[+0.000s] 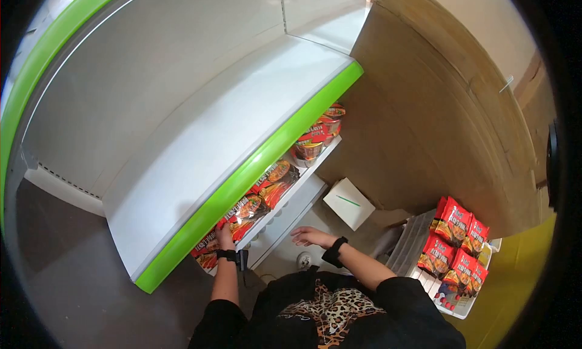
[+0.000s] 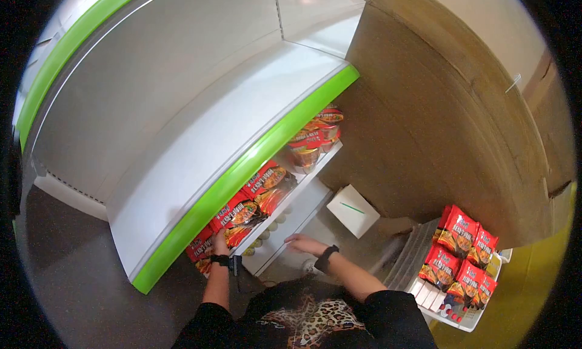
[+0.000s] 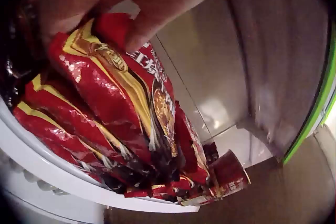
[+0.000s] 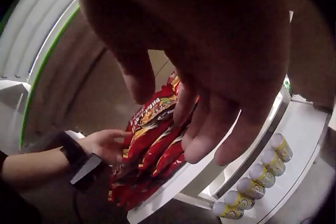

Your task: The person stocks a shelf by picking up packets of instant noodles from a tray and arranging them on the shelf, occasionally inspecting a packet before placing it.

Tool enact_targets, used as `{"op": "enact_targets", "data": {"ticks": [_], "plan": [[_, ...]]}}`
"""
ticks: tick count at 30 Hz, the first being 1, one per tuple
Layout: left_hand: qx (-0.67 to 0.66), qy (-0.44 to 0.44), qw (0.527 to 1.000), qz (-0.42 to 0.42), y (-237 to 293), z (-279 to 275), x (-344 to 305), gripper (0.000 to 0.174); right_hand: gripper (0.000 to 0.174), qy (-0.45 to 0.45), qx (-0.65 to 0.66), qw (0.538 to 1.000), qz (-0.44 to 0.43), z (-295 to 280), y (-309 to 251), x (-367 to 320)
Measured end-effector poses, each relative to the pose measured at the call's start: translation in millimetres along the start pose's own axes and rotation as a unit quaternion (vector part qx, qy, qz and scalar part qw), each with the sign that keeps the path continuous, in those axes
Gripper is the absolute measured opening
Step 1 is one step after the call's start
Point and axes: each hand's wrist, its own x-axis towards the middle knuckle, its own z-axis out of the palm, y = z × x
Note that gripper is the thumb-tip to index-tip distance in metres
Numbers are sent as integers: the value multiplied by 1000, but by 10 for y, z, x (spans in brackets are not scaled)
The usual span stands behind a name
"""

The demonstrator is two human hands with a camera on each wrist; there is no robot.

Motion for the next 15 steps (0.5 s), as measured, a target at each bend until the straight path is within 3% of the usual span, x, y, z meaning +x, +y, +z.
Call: {"op": "enact_targets", "data": {"ticks": [5,7,8,11,12,15], "plan": [[208,103,969,86,-39,87,-69,45,29,23,141,988,-65,-188,269,-445],[304,146,913,229,-142,37,-3,53,29,62,127,988,-69,-283,366,-692],[357,159,900,195,123,178,-291,57,29,85,168,978,-85,-328,432,-829],[391,141,893,170,543,573,-866,61,30,154,229,955,-104,-427,558,-1292],[405,134,870,247,319,554,-809,63,29,195,253,941,-112,-470,636,-1447],[385,72,867,309,339,970,-1246,60,27,289,296,903,-119,-549,855,-1922]]}}
